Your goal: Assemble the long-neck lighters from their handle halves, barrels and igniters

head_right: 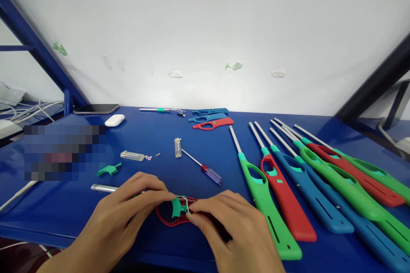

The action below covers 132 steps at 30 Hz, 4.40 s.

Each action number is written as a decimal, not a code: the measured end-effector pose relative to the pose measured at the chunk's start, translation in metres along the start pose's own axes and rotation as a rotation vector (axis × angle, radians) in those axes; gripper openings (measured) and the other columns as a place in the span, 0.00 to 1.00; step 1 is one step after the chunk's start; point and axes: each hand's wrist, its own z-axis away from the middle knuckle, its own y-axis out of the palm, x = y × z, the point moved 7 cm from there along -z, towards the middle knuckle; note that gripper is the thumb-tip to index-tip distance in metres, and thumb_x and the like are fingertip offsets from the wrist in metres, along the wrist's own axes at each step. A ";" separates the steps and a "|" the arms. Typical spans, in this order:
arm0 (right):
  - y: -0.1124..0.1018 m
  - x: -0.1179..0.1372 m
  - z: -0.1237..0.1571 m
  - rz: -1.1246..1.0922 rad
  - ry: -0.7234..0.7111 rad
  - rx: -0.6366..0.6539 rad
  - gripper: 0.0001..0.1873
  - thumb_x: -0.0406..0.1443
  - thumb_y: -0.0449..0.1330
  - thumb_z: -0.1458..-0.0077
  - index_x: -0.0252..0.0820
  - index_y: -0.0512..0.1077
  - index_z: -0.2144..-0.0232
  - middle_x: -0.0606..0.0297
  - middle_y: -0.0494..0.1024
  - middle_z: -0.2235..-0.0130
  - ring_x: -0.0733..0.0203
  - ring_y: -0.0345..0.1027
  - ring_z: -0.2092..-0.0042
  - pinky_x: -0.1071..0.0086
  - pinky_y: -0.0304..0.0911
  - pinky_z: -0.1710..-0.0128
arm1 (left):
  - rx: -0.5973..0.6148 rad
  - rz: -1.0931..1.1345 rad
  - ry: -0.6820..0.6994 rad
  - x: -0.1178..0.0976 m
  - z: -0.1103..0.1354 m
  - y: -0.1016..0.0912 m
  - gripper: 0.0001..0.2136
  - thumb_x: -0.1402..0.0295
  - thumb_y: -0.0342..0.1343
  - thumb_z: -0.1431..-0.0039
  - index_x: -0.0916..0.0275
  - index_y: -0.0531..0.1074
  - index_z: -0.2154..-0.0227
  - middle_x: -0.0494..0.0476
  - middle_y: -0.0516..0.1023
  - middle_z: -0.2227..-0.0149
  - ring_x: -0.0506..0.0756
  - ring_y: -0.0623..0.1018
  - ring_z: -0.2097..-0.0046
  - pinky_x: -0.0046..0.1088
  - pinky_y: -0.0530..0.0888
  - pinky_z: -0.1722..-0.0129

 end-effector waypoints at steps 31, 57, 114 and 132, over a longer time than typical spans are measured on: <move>-0.001 -0.002 0.000 0.022 -0.001 0.018 0.08 0.34 0.64 0.32 0.57 0.80 0.58 0.79 0.85 0.62 0.67 0.80 0.62 0.78 0.74 0.59 | -0.033 -0.075 -0.059 0.006 0.002 0.001 0.19 0.80 0.48 0.25 0.49 0.73 0.43 0.47 0.79 0.53 0.48 0.80 0.55 0.20 0.75 0.53; 0.009 -0.007 -0.009 0.193 -0.061 0.067 0.13 0.30 0.59 0.31 0.50 0.82 0.56 0.68 0.84 0.56 0.63 0.82 0.59 0.74 0.77 0.57 | -0.033 -0.138 -0.015 0.001 0.001 0.002 0.21 0.82 0.46 0.26 0.50 0.71 0.43 0.49 0.80 0.53 0.51 0.80 0.57 0.24 0.77 0.56; 0.005 0.004 -0.002 0.188 -0.048 0.092 0.14 0.39 0.54 0.26 0.49 0.75 0.65 0.69 0.81 0.61 0.63 0.79 0.63 0.71 0.76 0.63 | 0.038 -0.175 0.025 -0.018 0.000 0.002 0.07 0.73 0.51 0.25 0.60 0.74 0.54 0.57 0.78 0.55 0.56 0.78 0.57 0.37 0.78 0.52; 0.006 0.023 0.005 0.458 -0.312 0.037 0.18 0.38 0.50 0.24 0.48 0.79 0.62 0.68 0.84 0.62 0.61 0.79 0.66 0.68 0.75 0.64 | 0.025 -0.260 0.087 -0.025 0.000 0.003 0.08 0.73 0.51 0.26 0.60 0.76 0.55 0.57 0.77 0.61 0.57 0.78 0.60 0.37 0.80 0.57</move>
